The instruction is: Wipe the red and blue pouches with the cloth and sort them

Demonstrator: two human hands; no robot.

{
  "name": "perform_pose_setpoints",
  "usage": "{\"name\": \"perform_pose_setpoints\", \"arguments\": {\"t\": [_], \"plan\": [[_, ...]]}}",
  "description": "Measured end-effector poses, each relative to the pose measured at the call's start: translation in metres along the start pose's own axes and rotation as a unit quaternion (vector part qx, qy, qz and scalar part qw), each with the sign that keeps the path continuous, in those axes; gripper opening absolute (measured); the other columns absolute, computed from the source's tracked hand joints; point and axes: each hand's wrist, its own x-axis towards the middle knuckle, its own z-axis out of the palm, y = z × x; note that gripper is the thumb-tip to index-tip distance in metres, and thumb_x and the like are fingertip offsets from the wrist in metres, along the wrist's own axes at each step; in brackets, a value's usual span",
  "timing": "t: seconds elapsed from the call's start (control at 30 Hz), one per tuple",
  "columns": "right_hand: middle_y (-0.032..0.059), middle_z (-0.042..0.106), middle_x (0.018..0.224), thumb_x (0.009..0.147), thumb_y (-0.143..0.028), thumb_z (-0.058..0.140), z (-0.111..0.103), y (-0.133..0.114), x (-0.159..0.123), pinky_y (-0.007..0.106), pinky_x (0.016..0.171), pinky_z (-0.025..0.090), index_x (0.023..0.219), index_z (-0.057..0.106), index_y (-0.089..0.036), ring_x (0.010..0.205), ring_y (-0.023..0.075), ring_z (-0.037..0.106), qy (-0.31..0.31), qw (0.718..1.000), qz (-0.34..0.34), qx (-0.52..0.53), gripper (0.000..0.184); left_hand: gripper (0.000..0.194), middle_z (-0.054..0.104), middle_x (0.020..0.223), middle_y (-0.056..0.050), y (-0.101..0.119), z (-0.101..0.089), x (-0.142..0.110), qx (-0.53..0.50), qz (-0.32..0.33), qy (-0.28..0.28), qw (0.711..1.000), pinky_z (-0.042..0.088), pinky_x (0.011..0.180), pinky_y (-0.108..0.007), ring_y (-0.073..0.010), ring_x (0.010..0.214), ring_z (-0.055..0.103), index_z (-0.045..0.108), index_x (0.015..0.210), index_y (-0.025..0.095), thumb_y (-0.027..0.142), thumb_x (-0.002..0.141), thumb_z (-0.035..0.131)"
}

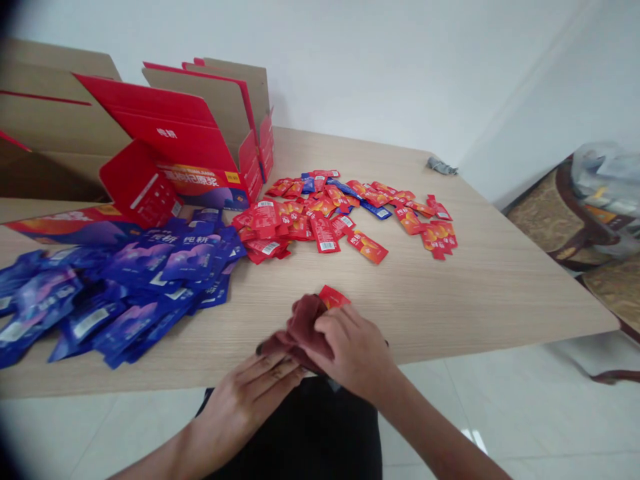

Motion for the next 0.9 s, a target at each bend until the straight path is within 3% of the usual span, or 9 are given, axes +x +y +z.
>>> {"name": "perform_pose_setpoints", "arguments": {"t": [0.1,0.33,0.43,0.57,0.6,0.73,0.8,0.9], "plan": [[0.0020,0.065,0.089,0.096,-0.033,0.067,0.012,-0.003,-0.005,0.033,0.074,0.049,0.098,0.052,-0.026,0.086,0.0219,0.065,-0.037,0.999,-0.013,0.024,0.016,0.034,0.073,0.131,-0.007,0.000,-0.003,0.003,0.001,0.002,0.011,1.000,0.052,0.114,-0.037,-0.0193,0.123,0.068,0.067,0.131,0.013,0.008,0.108,0.043],[0.0063,0.066,0.097,0.094,-0.035,0.069,0.014,0.067,0.029,0.034,0.073,0.050,0.102,0.053,-0.024,0.092,0.0248,0.065,0.003,0.993,0.054,-0.107,0.021,0.033,0.069,0.138,-0.007,-0.002,-0.007,0.005,0.015,0.017,-0.001,1.000,0.051,0.115,-0.040,-0.0216,0.130,0.064,0.066,0.132,0.012,0.010,0.107,0.045],[0.0075,0.066,0.098,0.096,-0.038,0.066,0.003,0.079,0.037,0.035,0.069,0.048,0.103,0.054,-0.024,0.092,0.0262,0.065,0.047,0.982,0.094,-0.157,0.020,0.031,0.069,0.138,-0.007,-0.002,-0.005,0.004,0.006,0.009,0.000,1.000,0.052,0.115,-0.041,-0.0217,0.130,0.064,0.066,0.132,0.012,0.010,0.107,0.047],[0.0056,0.063,0.094,0.093,-0.048,0.070,-0.007,0.048,0.024,0.036,0.074,0.049,0.104,0.052,-0.024,0.088,0.0254,0.063,0.154,0.972,0.132,-0.116,0.031,0.031,0.069,0.137,-0.008,-0.001,-0.005,0.005,0.006,0.011,0.011,1.000,0.053,0.114,-0.041,-0.0226,0.129,0.065,0.067,0.131,0.011,0.010,0.107,0.046],[0.0043,0.062,0.093,0.093,-0.046,0.071,-0.007,0.035,0.018,0.035,0.074,0.049,0.102,0.051,-0.025,0.086,0.0238,0.062,0.146,0.979,0.115,-0.089,0.031,0.032,0.069,0.137,-0.008,-0.001,-0.006,0.006,0.007,0.012,0.014,1.000,0.053,0.113,-0.041,-0.0227,0.128,0.065,0.067,0.131,0.011,0.010,0.108,0.045],[0.0010,0.063,0.088,0.097,-0.031,0.066,0.006,-0.005,0.000,0.031,0.074,0.049,0.100,0.051,-0.026,0.084,0.0200,0.063,-0.008,1.000,-0.029,0.005,0.016,0.032,0.073,0.131,-0.006,-0.001,-0.006,0.005,0.006,0.004,0.019,1.000,0.054,0.113,-0.038,-0.0204,0.122,0.069,0.068,0.130,0.013,0.009,0.107,0.046],[0.0018,0.063,0.088,0.097,-0.029,0.065,0.012,-0.004,0.000,0.032,0.075,0.050,0.099,0.050,-0.026,0.086,0.0212,0.064,-0.028,0.999,-0.023,0.009,0.015,0.033,0.072,0.132,-0.007,-0.001,-0.006,0.004,0.008,0.006,0.015,1.000,0.053,0.113,-0.039,-0.0209,0.124,0.068,0.068,0.131,0.012,0.008,0.107,0.046],[0.0039,0.063,0.090,0.095,-0.033,0.067,0.016,0.022,0.011,0.034,0.074,0.051,0.099,0.051,-0.025,0.087,0.0234,0.063,-0.010,0.999,0.034,-0.038,0.018,0.034,0.068,0.138,-0.009,-0.002,-0.007,0.004,0.013,0.019,0.009,1.000,0.052,0.114,-0.040,-0.0226,0.129,0.065,0.066,0.133,0.010,0.008,0.107,0.045]]}}
